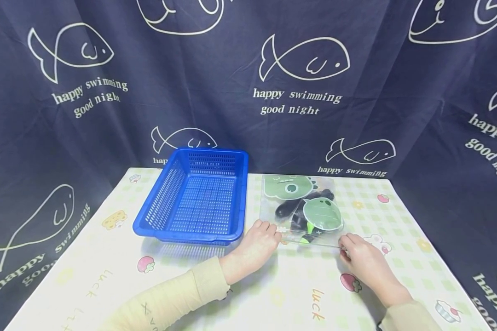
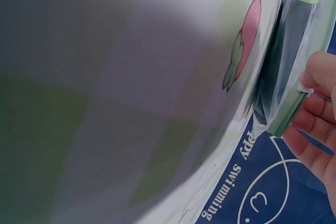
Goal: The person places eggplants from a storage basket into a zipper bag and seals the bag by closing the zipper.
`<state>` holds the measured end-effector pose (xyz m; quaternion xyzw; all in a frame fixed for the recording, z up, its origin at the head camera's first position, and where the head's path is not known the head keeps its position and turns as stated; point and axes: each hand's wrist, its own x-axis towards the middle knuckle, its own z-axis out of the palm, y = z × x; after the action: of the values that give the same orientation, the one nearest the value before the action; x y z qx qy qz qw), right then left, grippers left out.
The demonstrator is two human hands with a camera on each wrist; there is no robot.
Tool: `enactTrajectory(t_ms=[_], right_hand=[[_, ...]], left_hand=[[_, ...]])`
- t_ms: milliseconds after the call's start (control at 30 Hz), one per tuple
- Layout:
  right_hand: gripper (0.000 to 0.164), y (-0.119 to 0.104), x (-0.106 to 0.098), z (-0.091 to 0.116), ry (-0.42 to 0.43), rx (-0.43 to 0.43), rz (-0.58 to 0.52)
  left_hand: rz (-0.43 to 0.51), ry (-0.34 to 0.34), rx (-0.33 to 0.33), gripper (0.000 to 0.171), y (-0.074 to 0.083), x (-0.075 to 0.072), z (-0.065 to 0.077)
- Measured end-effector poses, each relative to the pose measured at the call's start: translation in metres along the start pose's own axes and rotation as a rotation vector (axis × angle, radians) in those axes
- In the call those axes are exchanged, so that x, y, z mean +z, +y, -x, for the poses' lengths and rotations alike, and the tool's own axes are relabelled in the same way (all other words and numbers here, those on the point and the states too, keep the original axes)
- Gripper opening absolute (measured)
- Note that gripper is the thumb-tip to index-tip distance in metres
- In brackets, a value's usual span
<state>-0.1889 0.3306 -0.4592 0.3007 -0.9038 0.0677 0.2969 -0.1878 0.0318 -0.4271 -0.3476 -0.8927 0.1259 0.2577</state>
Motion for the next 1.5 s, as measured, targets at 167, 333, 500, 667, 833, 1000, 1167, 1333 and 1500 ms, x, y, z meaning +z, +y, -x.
enactTrajectory(t_ms=[167,333,500,667,833,1000,1167,1333,1500], right_hand=[[0.021,0.003,-0.001,0.003,-0.008,0.004,0.001],[0.013,0.007,-0.001,0.005,-0.006,-0.001,-0.002],[0.023,0.010,-0.002,0.007,-0.008,-0.001,-0.001],[0.011,0.014,-0.005,0.010,-0.025,0.011,-0.006],[0.023,0.016,-0.007,0.012,-0.038,0.026,0.007],[0.018,0.016,-0.007,0.013,-0.028,0.019,0.010],[0.004,0.019,-0.008,0.015,-0.018,-0.018,-0.002],[0.010,0.020,-0.013,0.014,-0.038,-0.054,0.004],[0.023,0.013,-0.020,0.004,-0.050,-0.061,0.002]], left_hand=[[0.003,-0.005,0.000,0.011,0.000,0.000,-0.001],[0.000,-0.012,-0.002,0.011,0.001,0.000,-0.001],[-0.002,-0.012,0.000,0.011,0.001,0.001,0.000],[0.000,0.019,-0.001,0.009,0.000,0.002,0.000],[0.001,0.037,0.002,0.009,0.000,0.004,0.000],[0.005,0.024,0.006,0.010,0.000,0.004,0.001],[0.010,-0.010,0.017,0.012,0.002,0.003,0.002],[0.022,-0.019,0.023,0.013,0.004,0.004,0.004],[0.058,-0.046,0.039,0.014,0.006,0.003,0.006]])
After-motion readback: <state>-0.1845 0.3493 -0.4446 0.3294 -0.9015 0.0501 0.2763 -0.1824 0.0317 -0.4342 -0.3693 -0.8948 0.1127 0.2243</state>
